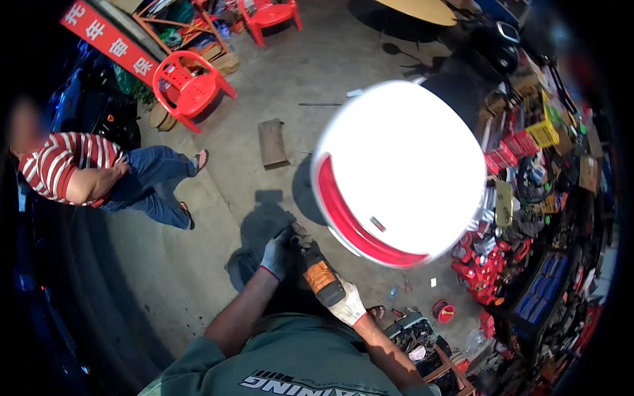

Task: The person removes a motorcycle wheel by hand using a metal bar to pry the tire from the rim and then uses an electric drill to unscrew components.

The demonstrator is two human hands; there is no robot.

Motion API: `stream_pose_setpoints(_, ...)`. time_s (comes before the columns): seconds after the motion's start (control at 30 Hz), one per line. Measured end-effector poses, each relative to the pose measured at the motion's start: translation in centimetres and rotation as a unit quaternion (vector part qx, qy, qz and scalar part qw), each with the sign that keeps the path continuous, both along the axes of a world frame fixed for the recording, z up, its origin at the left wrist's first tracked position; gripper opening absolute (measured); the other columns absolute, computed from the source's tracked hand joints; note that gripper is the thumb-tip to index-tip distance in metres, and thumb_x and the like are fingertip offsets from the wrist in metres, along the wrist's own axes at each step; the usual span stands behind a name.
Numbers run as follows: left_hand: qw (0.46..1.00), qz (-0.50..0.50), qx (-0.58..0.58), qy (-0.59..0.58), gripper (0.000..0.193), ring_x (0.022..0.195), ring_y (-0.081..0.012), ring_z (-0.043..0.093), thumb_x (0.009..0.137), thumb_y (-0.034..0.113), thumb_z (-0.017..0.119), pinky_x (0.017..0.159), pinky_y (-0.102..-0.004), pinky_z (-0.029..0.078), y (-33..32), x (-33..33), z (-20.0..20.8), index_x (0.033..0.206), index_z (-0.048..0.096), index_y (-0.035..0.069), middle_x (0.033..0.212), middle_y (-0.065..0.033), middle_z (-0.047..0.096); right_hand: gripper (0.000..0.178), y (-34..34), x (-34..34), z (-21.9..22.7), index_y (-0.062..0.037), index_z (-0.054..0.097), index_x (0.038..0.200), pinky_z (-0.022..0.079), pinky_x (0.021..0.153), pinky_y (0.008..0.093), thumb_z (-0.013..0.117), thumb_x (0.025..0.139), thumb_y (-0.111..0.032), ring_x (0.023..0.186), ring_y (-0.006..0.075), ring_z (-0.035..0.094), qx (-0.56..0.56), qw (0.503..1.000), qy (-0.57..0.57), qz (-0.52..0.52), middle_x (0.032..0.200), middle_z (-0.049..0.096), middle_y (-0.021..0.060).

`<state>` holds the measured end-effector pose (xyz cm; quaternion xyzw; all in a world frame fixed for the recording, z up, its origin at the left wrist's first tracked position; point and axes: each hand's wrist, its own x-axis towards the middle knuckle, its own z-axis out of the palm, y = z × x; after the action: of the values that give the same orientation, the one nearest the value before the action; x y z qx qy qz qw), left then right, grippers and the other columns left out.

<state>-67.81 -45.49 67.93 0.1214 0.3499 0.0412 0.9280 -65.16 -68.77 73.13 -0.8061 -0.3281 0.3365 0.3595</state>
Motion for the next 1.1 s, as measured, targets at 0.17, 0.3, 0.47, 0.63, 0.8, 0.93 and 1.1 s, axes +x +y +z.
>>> stream_pose_setpoints(0.17, 0.997, 0.053, 0.040, 0.030, 0.027, 0.090, -0.0284, 0.064, 0.098, 0.020, 0.046, 0.082, -0.0396, 0.053, 10.8, 0.8, 4.3, 0.116, 0.056, 0.003, 0.102, -0.0119, 0.064, 0.036, 13.7, 1.5, 1.7, -0.0034, 0.058, 0.110, 0.053, 0.079, 0.0342, 0.071, 0.077, -0.010, 0.092, 0.0258, 0.065, 0.109, 0.988, 0.100, -0.048, 0.098, 0.066, 0.0114)
stream_pose_setpoints(0.3, 0.991, 0.049, 0.098, 0.072, 0.025, 0.091, -0.0243, 0.063, 0.098, 0.017, 0.045, 0.081, -0.0365, 0.053, 16.3, 2.9, 7.9, 0.114, 0.057, 0.002, 0.102, -0.0117, 0.064, 0.032, 20.0, 3.8, 3.9, -0.0028, 0.058, 0.106, 0.053, 0.077, 0.0346, 0.071, 0.078, -0.011, 0.088, 0.0274, 0.066, 0.127, 0.992, -0.012, -0.018, 0.094, 0.067, 0.0118)
stream_pose_setpoints(0.47, 0.970, -0.020, 0.214, 0.111, 0.024, 0.090, -0.0186, 0.061, 0.098, 0.015, 0.045, 0.079, -0.0307, 0.051, 21.3, 6.2, 10.5, 0.112, 0.059, 0.002, 0.101, -0.0103, 0.064, 0.028, 25.0, 6.8, 6.1, -0.0031, 0.059, 0.102, 0.053, 0.076, 0.0358, 0.069, 0.079, -0.015, 0.085, 0.0301, 0.065, 0.107, 0.993, 0.004, -0.046, 0.092, 0.067, 0.0128)
stream_pose_setpoints(0.63, 0.957, -0.056, 0.274, 0.081, 0.024, 0.087, -0.0166, 0.061, 0.098, 0.015, 0.046, 0.079, -0.0294, 0.050, 24.9, 9.1, 9.1, 0.110, 0.060, -0.001, 0.099, -0.0087, 0.064, 0.028, 28.1, 9.8, 7.0, -0.0019, 0.058, 0.105, 0.052, 0.077, 0.0369, 0.064, 0.083, -0.017, 0.089, 0.0300, 0.065, 0.084, 0.993, -0.083, 0.001, 0.098, 0.066, 0.0138)
stream_pose_setpoints(0.8, 0.929, -0.117, 0.334, 0.109, 0.024, 0.086, -0.0165, 0.062, 0.097, 0.014, 0.047, 0.079, -0.0291, 0.050, 26.5, 14.3, 8.9, 0.107, 0.062, -0.002, 0.098, -0.0087, 0.065, 0.025, 30.3, 12.8, 7.4, -0.0060, 0.057, 0.107, 0.052, 0.080, 0.0371, 0.060, 0.084, -0.016, 0.094, 0.0283, 0.063, 0.065, 0.995, -0.066, -0.040, 0.102, 0.063, 0.0122)
stream_pose_setpoints(0.93, 0.904, -0.188, 0.377, 0.071, 0.025, 0.087, -0.0159, 0.062, 0.095, 0.016, 0.053, 0.076, -0.0284, 0.051, 27.6, 18.4, 6.9, 0.112, 0.061, 0.000, 0.099, -0.0068, 0.065, 0.026, 31.2, 14.8, 4.3, -0.0052, 0.057, 0.105, 0.051, 0.079, 0.0384, 0.061, 0.084, -0.018, 0.090, 0.0293, 0.063, 0.062, 0.988, -0.093, -0.106, 0.097, 0.063, 0.0128)
stream_pose_setpoints(1.1, 0.914, -0.235, 0.321, 0.079, 0.028, 0.091, -0.0208, 0.064, 0.096, 0.019, 0.052, 0.080, -0.0348, 0.053, 27.6, 25.2, 9.0, 0.117, 0.060, 0.003, 0.103, -0.0090, 0.065, 0.027, 32.6, 18.2, 3.6, -0.0038, 0.056, 0.107, 0.051, 0.074, 0.0376, 0.059, 0.082, -0.013, 0.087, 0.0309, 0.063, 0.127, 0.964, -0.069, -0.224, 0.097, 0.064, 0.0147)
